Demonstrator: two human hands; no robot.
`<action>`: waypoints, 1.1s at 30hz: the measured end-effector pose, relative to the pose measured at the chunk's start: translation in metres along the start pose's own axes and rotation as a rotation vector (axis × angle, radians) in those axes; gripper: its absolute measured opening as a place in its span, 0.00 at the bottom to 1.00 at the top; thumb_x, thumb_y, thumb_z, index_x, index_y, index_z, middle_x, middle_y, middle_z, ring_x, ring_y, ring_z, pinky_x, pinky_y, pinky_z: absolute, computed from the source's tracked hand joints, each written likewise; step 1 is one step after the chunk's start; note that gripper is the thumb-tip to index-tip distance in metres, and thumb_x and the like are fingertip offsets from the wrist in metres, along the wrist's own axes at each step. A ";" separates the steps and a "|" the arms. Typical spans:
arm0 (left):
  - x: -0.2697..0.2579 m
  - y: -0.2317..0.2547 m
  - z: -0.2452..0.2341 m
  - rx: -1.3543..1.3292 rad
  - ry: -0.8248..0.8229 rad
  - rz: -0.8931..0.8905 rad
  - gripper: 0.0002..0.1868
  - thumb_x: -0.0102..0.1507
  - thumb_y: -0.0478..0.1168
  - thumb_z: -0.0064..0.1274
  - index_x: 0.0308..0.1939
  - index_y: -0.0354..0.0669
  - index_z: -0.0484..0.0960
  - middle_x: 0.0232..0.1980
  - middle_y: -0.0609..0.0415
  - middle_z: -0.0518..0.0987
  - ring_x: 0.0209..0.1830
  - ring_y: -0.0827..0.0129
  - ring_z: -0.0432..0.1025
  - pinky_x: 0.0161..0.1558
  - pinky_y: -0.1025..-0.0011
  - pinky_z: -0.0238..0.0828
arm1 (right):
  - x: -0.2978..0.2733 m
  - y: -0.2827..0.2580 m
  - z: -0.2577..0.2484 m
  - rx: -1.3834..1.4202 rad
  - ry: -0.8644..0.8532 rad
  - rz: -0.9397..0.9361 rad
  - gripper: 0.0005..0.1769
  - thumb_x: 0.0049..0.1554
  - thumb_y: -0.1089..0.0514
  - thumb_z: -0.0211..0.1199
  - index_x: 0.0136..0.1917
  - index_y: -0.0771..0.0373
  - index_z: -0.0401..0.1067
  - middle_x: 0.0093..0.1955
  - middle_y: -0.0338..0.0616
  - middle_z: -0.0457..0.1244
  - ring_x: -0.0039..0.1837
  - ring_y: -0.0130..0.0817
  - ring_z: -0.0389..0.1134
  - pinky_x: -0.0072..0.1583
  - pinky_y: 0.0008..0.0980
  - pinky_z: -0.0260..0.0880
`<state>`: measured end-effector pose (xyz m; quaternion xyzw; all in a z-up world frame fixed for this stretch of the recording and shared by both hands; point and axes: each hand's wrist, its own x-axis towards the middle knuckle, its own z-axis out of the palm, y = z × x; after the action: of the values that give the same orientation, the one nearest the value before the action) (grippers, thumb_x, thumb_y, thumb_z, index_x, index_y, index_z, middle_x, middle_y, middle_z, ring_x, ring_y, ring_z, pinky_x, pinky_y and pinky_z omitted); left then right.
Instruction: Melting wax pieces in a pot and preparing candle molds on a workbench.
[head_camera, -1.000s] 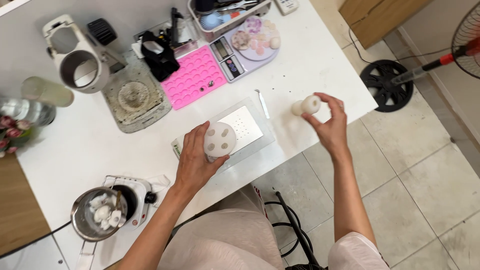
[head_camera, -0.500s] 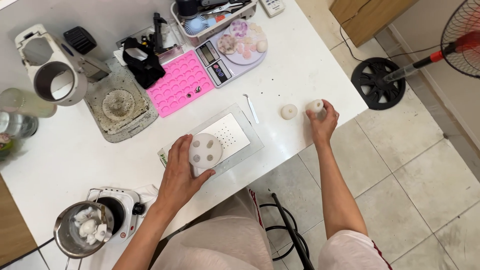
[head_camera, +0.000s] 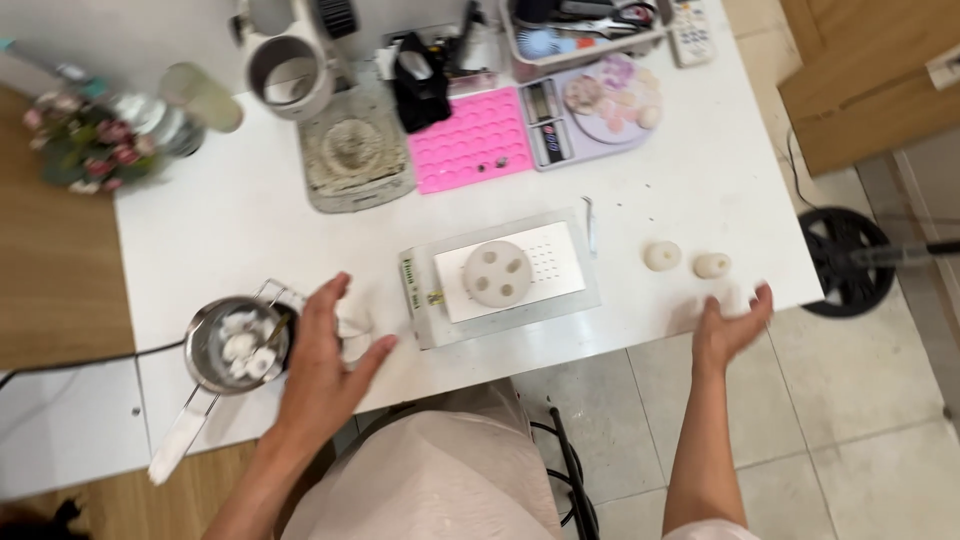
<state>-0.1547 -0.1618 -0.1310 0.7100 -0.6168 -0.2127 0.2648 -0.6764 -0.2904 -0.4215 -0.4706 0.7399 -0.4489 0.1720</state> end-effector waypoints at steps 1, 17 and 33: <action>-0.009 -0.004 -0.013 -0.004 0.030 -0.055 0.44 0.60 0.48 0.62 0.73 0.35 0.58 0.71 0.35 0.63 0.72 0.45 0.61 0.69 0.52 0.60 | -0.010 -0.004 -0.005 0.004 0.073 0.035 0.43 0.59 0.68 0.66 0.82 0.67 0.50 0.79 0.56 0.48 0.76 0.49 0.53 0.75 0.46 0.56; -0.126 -0.191 -0.106 0.074 0.245 -0.602 0.28 0.63 0.54 0.58 0.59 0.37 0.80 0.58 0.44 0.80 0.43 0.56 0.77 0.43 0.60 0.74 | -0.229 -0.307 0.074 0.322 -0.395 -0.350 0.15 0.63 0.67 0.60 0.64 0.67 0.70 0.62 0.45 0.62 0.58 0.30 0.65 0.57 0.29 0.69; -0.121 -0.297 -0.058 -0.778 -0.515 -0.745 0.27 0.71 0.58 0.42 0.41 0.36 0.81 0.22 0.58 0.71 0.18 0.73 0.66 0.23 0.70 0.68 | -0.328 -0.409 0.232 0.255 -0.962 -0.120 0.12 0.62 0.59 0.63 0.52 0.68 0.81 0.36 0.41 0.70 0.39 0.22 0.65 0.42 0.26 0.66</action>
<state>0.0899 -0.0063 -0.2791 0.6549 -0.2472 -0.6671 0.2549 -0.1346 -0.1905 -0.2636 -0.6414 0.4875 -0.2770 0.5237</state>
